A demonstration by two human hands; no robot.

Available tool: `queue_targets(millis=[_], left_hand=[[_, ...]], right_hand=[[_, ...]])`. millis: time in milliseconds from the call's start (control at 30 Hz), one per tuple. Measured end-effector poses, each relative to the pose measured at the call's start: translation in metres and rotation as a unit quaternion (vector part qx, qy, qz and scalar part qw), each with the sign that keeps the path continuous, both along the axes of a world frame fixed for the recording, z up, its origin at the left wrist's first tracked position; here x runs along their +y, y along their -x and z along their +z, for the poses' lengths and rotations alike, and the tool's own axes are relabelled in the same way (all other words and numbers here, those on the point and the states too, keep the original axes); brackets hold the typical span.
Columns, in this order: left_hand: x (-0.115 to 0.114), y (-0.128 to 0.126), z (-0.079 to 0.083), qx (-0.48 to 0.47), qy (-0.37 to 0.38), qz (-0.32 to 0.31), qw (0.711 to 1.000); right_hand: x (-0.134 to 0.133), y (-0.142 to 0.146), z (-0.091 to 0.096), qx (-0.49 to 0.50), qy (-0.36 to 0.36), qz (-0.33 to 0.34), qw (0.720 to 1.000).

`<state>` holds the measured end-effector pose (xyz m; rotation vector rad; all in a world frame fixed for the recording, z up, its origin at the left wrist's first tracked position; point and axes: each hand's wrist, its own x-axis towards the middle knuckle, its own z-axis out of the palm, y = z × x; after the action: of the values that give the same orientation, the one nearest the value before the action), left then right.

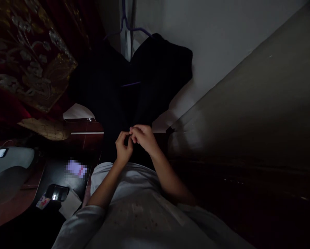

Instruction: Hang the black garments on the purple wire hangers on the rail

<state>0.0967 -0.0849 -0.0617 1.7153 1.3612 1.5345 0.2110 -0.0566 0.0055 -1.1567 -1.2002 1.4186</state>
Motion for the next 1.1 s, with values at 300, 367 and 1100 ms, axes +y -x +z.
queue_targets(millis=[300,367,1100], left_hand=[[0.05,0.015,-0.022,0.085,0.008,-0.01,0.996],[0.063,0.023,-0.005,0.095,0.014,-0.025,0.995],[0.108,0.02,0.197,0.074,-0.272,0.019,0.959]], right_hand=[[0.08,0.005,0.137,0.049,-0.253,-0.121,0.958],[0.075,0.006,0.148,0.06,-0.276,-0.113,0.953],[0.09,0.019,0.112,0.0,-0.298,-0.124,0.946]])
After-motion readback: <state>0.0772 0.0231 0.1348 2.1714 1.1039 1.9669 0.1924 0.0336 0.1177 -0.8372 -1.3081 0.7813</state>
